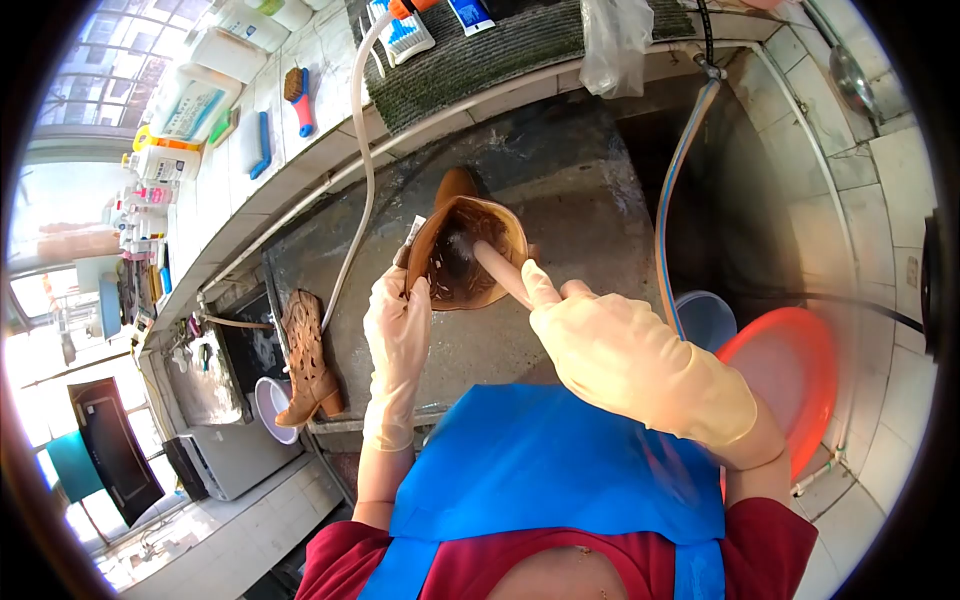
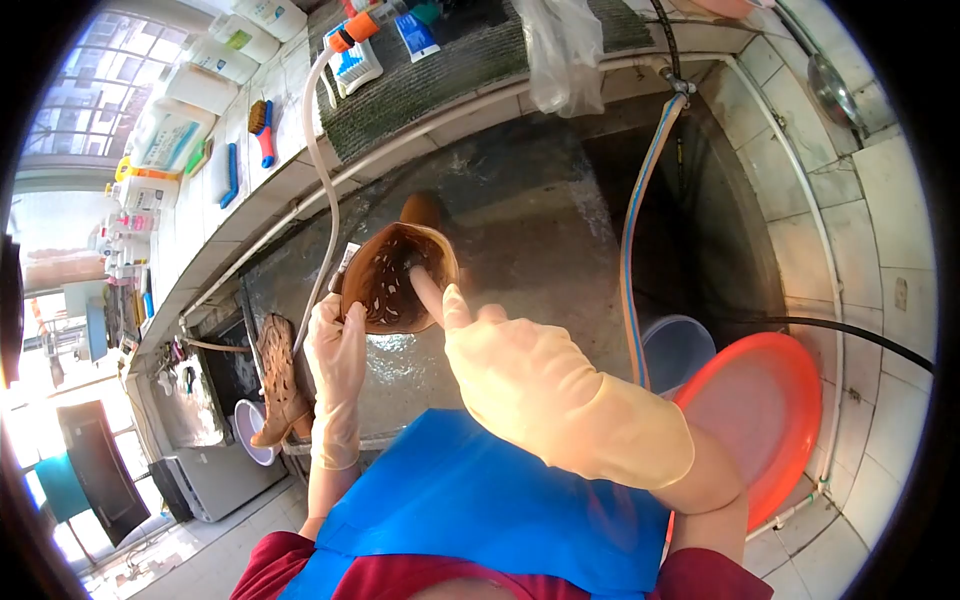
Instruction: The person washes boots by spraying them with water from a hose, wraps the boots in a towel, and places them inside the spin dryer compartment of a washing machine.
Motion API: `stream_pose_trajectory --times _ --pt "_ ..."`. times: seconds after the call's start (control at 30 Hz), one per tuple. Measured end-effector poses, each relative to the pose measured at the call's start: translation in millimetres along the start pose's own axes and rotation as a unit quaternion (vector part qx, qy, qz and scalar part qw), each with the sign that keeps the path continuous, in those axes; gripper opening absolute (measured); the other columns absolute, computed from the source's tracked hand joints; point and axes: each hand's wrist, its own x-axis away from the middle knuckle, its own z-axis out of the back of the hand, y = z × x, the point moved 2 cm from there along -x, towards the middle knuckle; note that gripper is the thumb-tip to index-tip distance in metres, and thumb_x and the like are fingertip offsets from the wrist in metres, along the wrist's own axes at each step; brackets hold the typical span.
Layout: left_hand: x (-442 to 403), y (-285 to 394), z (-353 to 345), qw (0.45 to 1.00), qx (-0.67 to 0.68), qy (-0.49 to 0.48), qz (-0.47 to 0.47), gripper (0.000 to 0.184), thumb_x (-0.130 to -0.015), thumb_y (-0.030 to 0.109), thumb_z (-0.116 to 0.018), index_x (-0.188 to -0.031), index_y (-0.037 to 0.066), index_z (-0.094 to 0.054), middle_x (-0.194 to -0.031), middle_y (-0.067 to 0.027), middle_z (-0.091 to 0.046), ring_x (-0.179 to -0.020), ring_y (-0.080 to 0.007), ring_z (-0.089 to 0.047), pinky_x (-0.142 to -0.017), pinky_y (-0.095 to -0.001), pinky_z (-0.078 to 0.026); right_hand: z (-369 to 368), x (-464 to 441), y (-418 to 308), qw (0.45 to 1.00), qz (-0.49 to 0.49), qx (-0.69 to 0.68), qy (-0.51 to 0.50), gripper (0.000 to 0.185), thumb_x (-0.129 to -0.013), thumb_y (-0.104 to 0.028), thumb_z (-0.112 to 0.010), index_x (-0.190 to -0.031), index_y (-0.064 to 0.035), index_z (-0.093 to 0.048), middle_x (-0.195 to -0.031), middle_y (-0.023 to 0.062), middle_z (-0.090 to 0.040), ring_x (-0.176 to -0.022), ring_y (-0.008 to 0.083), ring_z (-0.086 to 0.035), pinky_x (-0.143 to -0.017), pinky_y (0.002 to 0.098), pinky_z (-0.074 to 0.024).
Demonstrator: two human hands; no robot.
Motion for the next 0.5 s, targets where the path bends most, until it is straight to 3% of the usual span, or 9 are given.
stream_pose_trajectory --times 0.07,0.13,0.17,0.23,0.3,0.37,0.43,0.5 --pt "1.5 1.4 -1.4 1.000 0.004 -0.001 0.005 0.020 -0.089 0.008 -0.064 -0.105 -0.004 -0.064 -0.093 -0.0081 -0.064 -0.087 -0.0135 -0.058 -0.079 -0.0277 -0.047 -1.9 1.1 2.9 1.000 -0.006 0.005 0.001 0.053 -0.092 -0.008 -0.047 -0.139 0.0129 -0.037 -0.091 0.0257 -0.063 -0.070 0.0395 -0.068 -0.063 0.0438 -0.0570" --pt "1.9 2.6 -1.3 1.000 0.007 -0.001 0.011 0.021 -0.089 0.009 -0.064 -0.107 -0.004 -0.064 -0.094 -0.0087 -0.065 -0.087 -0.0139 -0.059 -0.080 -0.0277 -0.047 -5.3 1.3 5.7 0.999 -0.007 0.031 -0.008 0.071 -0.087 -0.008 -0.055 -0.151 0.0007 -0.025 -0.093 0.0212 -0.065 -0.072 0.0340 -0.071 -0.065 0.0414 -0.0584" --pt "2.0 3.7 -1.3 1.000 0.000 -0.002 0.001 0.022 -0.089 0.009 -0.064 -0.107 -0.004 -0.064 -0.094 -0.0094 -0.064 -0.087 -0.0148 -0.059 -0.080 -0.0280 -0.047 -4.6 2.4 5.5 0.999 -0.006 0.031 -0.008 0.071 -0.087 -0.008 -0.055 -0.151 0.0007 -0.025 -0.093 0.0212 -0.065 -0.072 0.0340 -0.071 -0.065 0.0414 -0.0584" --pt "2.2 5.4 -1.5 1.000 -0.008 -0.003 -0.008 0.022 -0.089 0.009 -0.064 -0.107 -0.004 -0.064 -0.095 -0.0102 -0.064 -0.087 -0.0158 -0.060 -0.080 -0.0282 -0.047 -1.9 5.4 5.0 1.000 -0.003 0.002 0.012 0.050 -0.091 -0.007 -0.047 -0.136 0.0131 -0.039 -0.090 0.0268 -0.063 -0.072 0.0403 -0.068 -0.066 0.0426 -0.0569" --pt "1.7 7.7 -2.1 0.999 -0.041 -0.022 -0.005 0.024 -0.090 0.013 -0.064 -0.109 -0.001 -0.064 -0.106 -0.0177 -0.066 -0.093 -0.0275 -0.065 -0.083 -0.0348 -0.050 -3.0 7.7 3.6 1.000 -0.003 -0.007 0.016 0.050 -0.092 -0.007 -0.047 -0.137 0.0128 -0.039 -0.090 0.0266 -0.062 -0.071 0.0403 -0.067 -0.065 0.0430 -0.0567" --pt "2.0 11.6 -3.4 0.999 -0.036 -0.026 0.001 0.023 -0.089 0.013 -0.064 -0.108 -0.001 -0.064 -0.106 -0.0180 -0.066 -0.093 -0.0280 -0.065 -0.083 -0.0349 -0.050 -4.8 9.8 5.4 1.000 -0.004 -0.017 0.021 0.050 -0.092 -0.007 -0.047 -0.137 0.0124 -0.039 -0.089 0.0265 -0.062 -0.071 0.0403 -0.067 -0.065 0.0433 -0.0564" --pt "3.2 13.1 -5.3 0.999 -0.032 -0.029 0.007 0.023 -0.089 0.013 -0.065 -0.107 -0.001 -0.064 -0.106 -0.0183 -0.066 -0.093 -0.0285 -0.065 -0.083 -0.0350 -0.050 -11.5 11.8 9.9 0.999 0.006 -0.017 -0.036 0.066 -0.089 -0.009 -0.051 -0.150 0.0007 -0.027 -0.094 0.0233 -0.065 -0.076 0.0359 -0.070 -0.066 0.0420 -0.0580" --pt "4.9 12.9 -7.9 0.999 -0.039 -0.030 -0.006 0.022 -0.089 0.013 -0.065 -0.105 -0.002 -0.064 -0.107 -0.0187 -0.066 -0.092 -0.0287 -0.065 -0.081 -0.0347 -0.050 -10.6 16.3 12.3 0.999 0.006 -0.027 -0.036 0.065 -0.089 -0.008 -0.051 -0.149 0.0009 -0.028 -0.094 0.0239 -0.065 -0.077 0.0367 -0.070 -0.067 0.0422 -0.0580"
